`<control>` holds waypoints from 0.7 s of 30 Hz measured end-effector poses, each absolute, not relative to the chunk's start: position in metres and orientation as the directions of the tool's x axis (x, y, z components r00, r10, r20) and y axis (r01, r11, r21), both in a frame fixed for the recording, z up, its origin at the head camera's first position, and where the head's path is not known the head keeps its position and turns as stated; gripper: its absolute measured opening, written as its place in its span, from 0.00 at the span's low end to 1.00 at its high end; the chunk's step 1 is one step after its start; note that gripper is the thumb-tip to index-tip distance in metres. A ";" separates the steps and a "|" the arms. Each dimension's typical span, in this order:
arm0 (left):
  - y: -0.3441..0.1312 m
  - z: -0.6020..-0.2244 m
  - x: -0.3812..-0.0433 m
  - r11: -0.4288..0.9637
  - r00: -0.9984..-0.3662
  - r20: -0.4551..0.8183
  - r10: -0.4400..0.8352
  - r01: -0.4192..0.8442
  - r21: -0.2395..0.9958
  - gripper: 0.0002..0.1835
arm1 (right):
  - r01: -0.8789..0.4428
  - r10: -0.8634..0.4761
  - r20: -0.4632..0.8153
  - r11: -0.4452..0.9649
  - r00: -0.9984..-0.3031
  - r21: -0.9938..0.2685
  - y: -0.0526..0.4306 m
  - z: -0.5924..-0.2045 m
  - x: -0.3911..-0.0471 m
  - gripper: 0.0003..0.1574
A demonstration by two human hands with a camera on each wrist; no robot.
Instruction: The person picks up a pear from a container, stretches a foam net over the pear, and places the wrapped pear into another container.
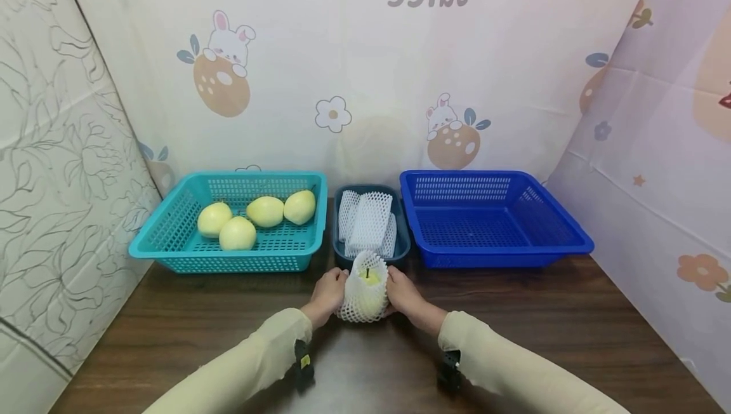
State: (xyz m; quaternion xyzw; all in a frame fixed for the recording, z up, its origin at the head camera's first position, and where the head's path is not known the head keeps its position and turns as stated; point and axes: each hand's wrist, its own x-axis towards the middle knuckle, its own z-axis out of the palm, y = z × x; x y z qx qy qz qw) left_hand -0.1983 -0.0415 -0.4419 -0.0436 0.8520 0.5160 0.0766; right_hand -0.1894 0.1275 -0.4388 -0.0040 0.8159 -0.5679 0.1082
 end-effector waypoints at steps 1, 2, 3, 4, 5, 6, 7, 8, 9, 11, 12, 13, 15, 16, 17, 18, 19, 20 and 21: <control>-0.042 -0.442 -0.199 0.446 -0.979 -0.202 0.017 -0.174 0.878 0.14 | 0.136 -0.140 -0.187 0.310 -0.972 -0.941 0.127 -0.437 -0.188 0.19; -0.042 -0.441 -0.199 0.424 -0.972 -0.231 0.032 -0.196 0.884 0.15 | 0.157 -0.152 -0.202 0.266 -0.967 -0.951 0.127 -0.436 -0.187 0.20; -0.043 -0.441 -0.199 0.404 -0.967 -0.249 0.049 -0.209 0.891 0.16 | 0.178 -0.162 -0.217 0.226 -0.963 -0.958 0.127 -0.434 -0.185 0.21; -0.043 -0.441 -0.198 0.384 -0.962 -0.265 0.063 -0.221 0.897 0.17 | 0.196 -0.167 -0.230 0.200 -0.959 -0.960 0.127 -0.433 -0.184 0.21; -0.044 -0.441 -0.198 0.359 -0.959 -0.273 0.079 -0.228 0.905 0.19 | 0.211 -0.168 -0.241 0.178 -0.956 -0.961 0.127 -0.433 -0.184 0.20; -0.044 -0.440 -0.198 0.328 -0.955 -0.282 0.096 -0.237 0.914 0.20 | 0.218 -0.168 -0.245 0.168 -0.955 -0.962 0.127 -0.432 -0.184 0.20; -0.045 -0.440 -0.197 0.298 -0.952 -0.285 0.110 -0.242 0.924 0.20 | 0.221 -0.163 -0.247 0.161 -0.955 -0.962 0.127 -0.431 -0.184 0.19; -0.045 -0.440 -0.196 0.268 -0.950 -0.286 0.123 -0.246 0.931 0.21 | 0.219 -0.158 -0.244 0.157 -0.957 -0.963 0.126 -0.431 -0.184 0.19; -0.045 -0.439 -0.195 0.240 -0.950 -0.283 0.129 -0.247 0.939 0.21 | 0.220 -0.152 -0.242 0.150 -0.958 -0.964 0.126 -0.430 -0.184 0.19; -0.044 -0.438 -0.194 0.182 -0.949 -0.284 0.139 -0.257 0.949 0.22 | 0.215 -0.142 -0.235 0.142 -0.962 -0.966 0.126 -0.427 -0.184 0.19; -0.043 -0.437 -0.193 0.159 -0.949 -0.283 0.139 -0.261 0.952 0.22 | 0.211 -0.138 -0.230 0.141 -0.963 -0.967 0.127 -0.427 -0.184 0.20; -0.043 -0.437 -0.192 0.143 -0.950 -0.279 0.139 -0.259 0.955 0.22 | 0.209 -0.135 -0.228 0.142 -0.964 -0.968 0.127 -0.426 -0.184 0.20; -0.041 -0.438 -0.191 0.104 -0.952 -0.273 0.135 -0.260 0.960 0.22 | 0.212 -0.134 -0.231 0.140 -0.964 -0.967 0.128 -0.425 -0.185 0.20; -0.041 -0.438 -0.191 0.087 -0.953 -0.270 0.137 -0.260 0.962 0.22 | 0.215 -0.133 -0.233 0.139 -0.963 -0.967 0.128 -0.425 -0.185 0.20; -0.041 -0.438 -0.191 0.068 -0.954 -0.266 0.138 -0.259 0.964 0.21 | 0.217 -0.134 -0.234 0.133 -0.963 -0.967 0.129 -0.425 -0.186 0.20; -0.041 -0.439 -0.191 0.052 -0.956 -0.260 0.139 -0.255 0.965 0.21 | 0.223 -0.132 -0.239 0.124 -0.962 -0.967 0.129 -0.425 -0.187 0.20; -0.040 -0.439 -0.191 0.030 -0.956 -0.258 0.139 -0.257 0.966 0.20 | 0.229 -0.132 -0.243 0.112 -0.961 -0.967 0.129 -0.424 -0.187 0.20; -0.040 -0.439 -0.191 0.008 -0.956 -0.258 0.139 -0.259 0.966 0.19 | 0.234 -0.133 -0.245 0.097 -0.960 -0.967 0.129 -0.423 -0.188 0.20; -0.039 -0.439 -0.191 -0.015 -0.957 -0.256 0.138 -0.260 0.965 0.19 | 0.237 -0.133 -0.246 0.083 -0.960 -0.968 0.129 -0.423 -0.189 0.19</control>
